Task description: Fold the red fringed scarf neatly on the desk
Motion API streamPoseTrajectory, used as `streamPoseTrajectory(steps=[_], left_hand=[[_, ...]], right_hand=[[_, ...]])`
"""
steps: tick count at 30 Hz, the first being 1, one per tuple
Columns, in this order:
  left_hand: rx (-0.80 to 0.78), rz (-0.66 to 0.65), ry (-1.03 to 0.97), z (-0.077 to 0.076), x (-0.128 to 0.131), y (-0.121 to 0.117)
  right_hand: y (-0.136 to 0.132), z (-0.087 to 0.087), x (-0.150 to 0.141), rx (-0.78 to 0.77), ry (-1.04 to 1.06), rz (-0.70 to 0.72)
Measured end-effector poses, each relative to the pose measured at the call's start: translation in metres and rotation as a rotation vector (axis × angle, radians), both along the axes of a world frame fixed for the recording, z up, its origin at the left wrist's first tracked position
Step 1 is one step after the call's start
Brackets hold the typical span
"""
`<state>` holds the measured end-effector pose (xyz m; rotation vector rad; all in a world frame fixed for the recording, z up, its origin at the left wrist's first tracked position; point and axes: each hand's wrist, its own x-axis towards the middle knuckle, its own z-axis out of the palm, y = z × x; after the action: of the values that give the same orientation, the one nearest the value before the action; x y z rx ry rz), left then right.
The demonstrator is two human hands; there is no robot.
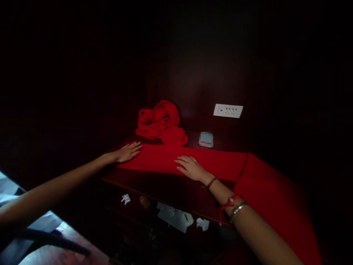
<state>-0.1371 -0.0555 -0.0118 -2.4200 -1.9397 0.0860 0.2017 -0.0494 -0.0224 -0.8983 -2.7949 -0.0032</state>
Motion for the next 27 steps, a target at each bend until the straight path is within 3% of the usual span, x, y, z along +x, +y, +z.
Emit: streamPoseTrajectory(steps=[4,7,10,13,15,19,24,27], left_hand=[[0.156,-0.201,-0.085,0.011,0.062,0.003],[0.141,-0.327,-0.116,0.005,0.107,0.002],[0.030,-0.323,-0.116,-0.010,0.123,0.007],[-0.056,-0.302,-0.096,-0.020,0.120,0.016],[-0.064,-0.303,-0.087,-0.019,0.120,0.021],[0.060,-0.393,-0.153,-0.005,0.147,0.018],[0.049,-0.781,-0.203,0.006,0.205,0.002],[0.012,-0.927,-0.184,0.005,0.219,0.002]], right_hand=[[-0.012,0.023,0.008,0.032,-0.061,-0.072],[-0.028,0.047,0.040,0.098,-0.059,-0.293],[-0.054,0.062,0.089,0.025,-0.089,-0.612],[-0.085,0.060,0.128,-0.199,-0.213,-0.770],[-0.101,0.052,0.139,-0.275,-0.278,-0.802],[-0.113,0.039,0.137,-0.157,-0.267,-0.839],[-0.113,0.036,0.132,-0.172,-0.169,-0.733],[-0.112,0.038,0.136,-0.174,-0.180,-0.720]])
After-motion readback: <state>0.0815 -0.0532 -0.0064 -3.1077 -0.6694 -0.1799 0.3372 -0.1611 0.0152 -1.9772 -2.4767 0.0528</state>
